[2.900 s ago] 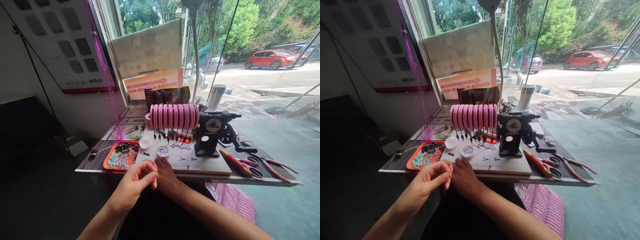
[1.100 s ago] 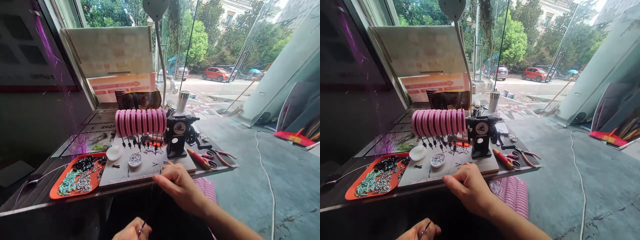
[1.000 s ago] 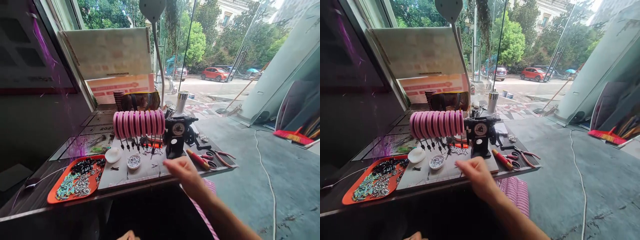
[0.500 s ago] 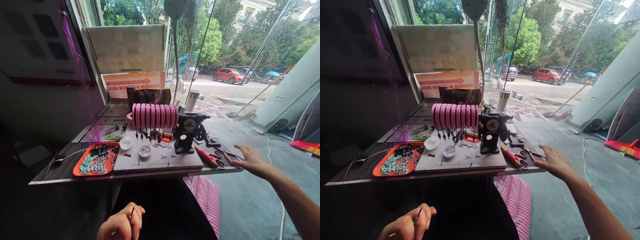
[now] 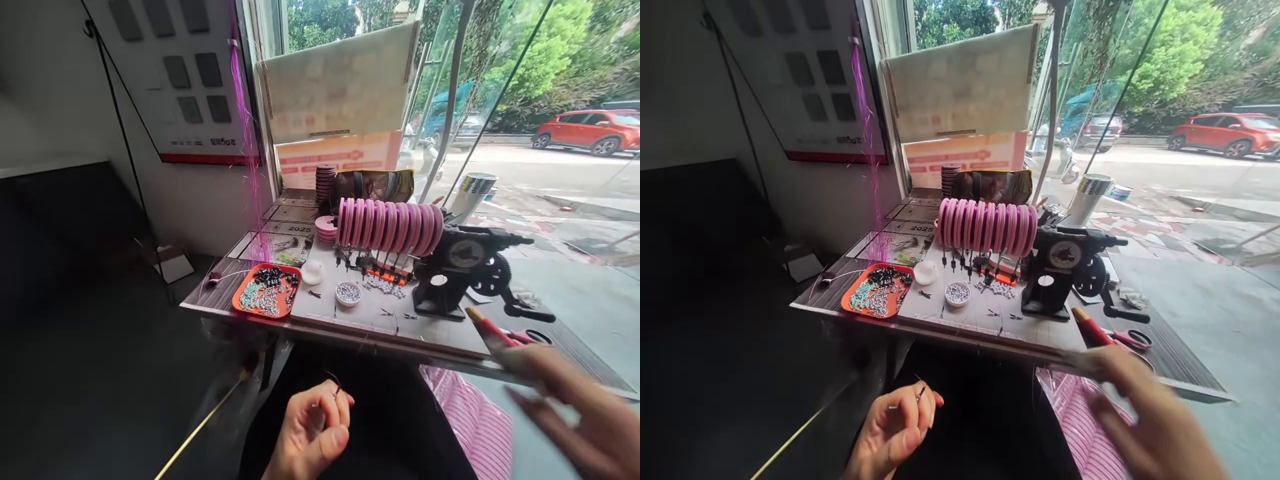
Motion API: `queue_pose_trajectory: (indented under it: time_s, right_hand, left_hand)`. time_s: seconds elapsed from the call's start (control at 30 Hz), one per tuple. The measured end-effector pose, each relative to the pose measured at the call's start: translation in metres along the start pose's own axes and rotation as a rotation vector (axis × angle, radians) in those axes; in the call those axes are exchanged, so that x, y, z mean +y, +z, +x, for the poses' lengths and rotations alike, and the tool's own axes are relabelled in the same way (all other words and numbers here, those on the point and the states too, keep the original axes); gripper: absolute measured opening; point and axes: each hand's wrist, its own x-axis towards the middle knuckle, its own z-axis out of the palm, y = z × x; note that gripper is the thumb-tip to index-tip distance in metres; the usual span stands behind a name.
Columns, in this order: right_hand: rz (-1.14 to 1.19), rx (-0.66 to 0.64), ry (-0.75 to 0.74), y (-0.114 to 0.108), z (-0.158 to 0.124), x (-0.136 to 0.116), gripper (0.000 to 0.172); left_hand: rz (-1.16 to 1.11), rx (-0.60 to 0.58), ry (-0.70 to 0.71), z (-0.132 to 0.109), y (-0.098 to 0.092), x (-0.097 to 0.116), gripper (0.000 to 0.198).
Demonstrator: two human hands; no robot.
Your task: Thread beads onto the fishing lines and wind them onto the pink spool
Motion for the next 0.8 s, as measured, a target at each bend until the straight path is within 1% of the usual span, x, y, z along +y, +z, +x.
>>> queue_pose_trajectory:
  time_s: [0.03, 0.07, 0.1, 0.13, 0.17, 0.23, 0.3, 0.33, 0.47, 0.53, 0.6, 0.67, 0.73, 0.8]
  right_hand:
    - [0.034, -0.095, -0.191, 0.011, 0.002, -0.034, 0.02]
    - [0.052, -0.178, -0.309, 0.02, 0.006, -0.063, 0.016]
    - [0.047, -0.238, -0.359, 0.029, 0.011, -0.086, 0.012]
    - [0.017, -0.285, -0.379, 0.035, 0.016, -0.101, 0.01]
    - [-0.022, -0.32, -0.377, 0.039, 0.021, -0.111, 0.01]
    - [-0.112, -0.362, -0.368, 0.043, 0.029, -0.118, 0.012]
    - [-0.17, -0.38, -0.388, 0.043, 0.034, -0.117, 0.013]
    - [-0.186, -0.384, -0.398, 0.044, 0.035, -0.118, 0.013]
    - [-0.19, -0.398, -0.404, 0.048, 0.038, -0.124, 0.013]
    - [-0.136, -0.424, -0.362, 0.053, 0.037, -0.127, 0.012]
    - [0.033, -0.473, -0.268, 0.057, 0.035, -0.126, 0.013]
    - [0.329, -0.55, -0.088, 0.063, 0.032, -0.122, 0.011]
    - [0.65, -0.658, 0.152, 0.069, 0.028, -0.119, 0.011]
    - [0.889, -0.752, 0.343, 0.077, 0.026, -0.12, 0.015]
  left_hand:
    - [0.044, 0.006, 0.017, 0.0, 0.001, 0.001, 0.025]
    - [0.09, 0.016, 0.036, 0.0, 0.001, 0.003, 0.024]
    - [0.133, 0.029, 0.058, 0.0, 0.0, 0.004, 0.022]
    - [0.173, 0.036, 0.08, 0.0, -0.001, 0.006, 0.021]
    - [0.212, 0.026, 0.096, 0.001, -0.002, 0.007, 0.02]
    - [0.295, -0.03, 0.118, 0.001, -0.006, 0.009, 0.017]
    - [0.386, -0.097, 0.135, 0.002, -0.009, 0.009, 0.014]
    - [0.424, -0.113, 0.141, 0.002, -0.011, 0.009, 0.013]
    - [0.48, -0.078, 0.157, 0.003, -0.013, 0.008, 0.013]
    - [0.474, -0.087, 0.152, 0.002, -0.012, 0.008, 0.013]
    - [0.449, -0.095, 0.154, 0.002, -0.01, 0.008, 0.014]
    - [0.39, -0.072, 0.175, 0.002, -0.008, 0.008, 0.015]
    - [0.326, -0.058, 0.198, 0.001, -0.006, 0.006, 0.016]
    - [0.29, -0.055, 0.214, 0.001, -0.006, 0.003, 0.017]
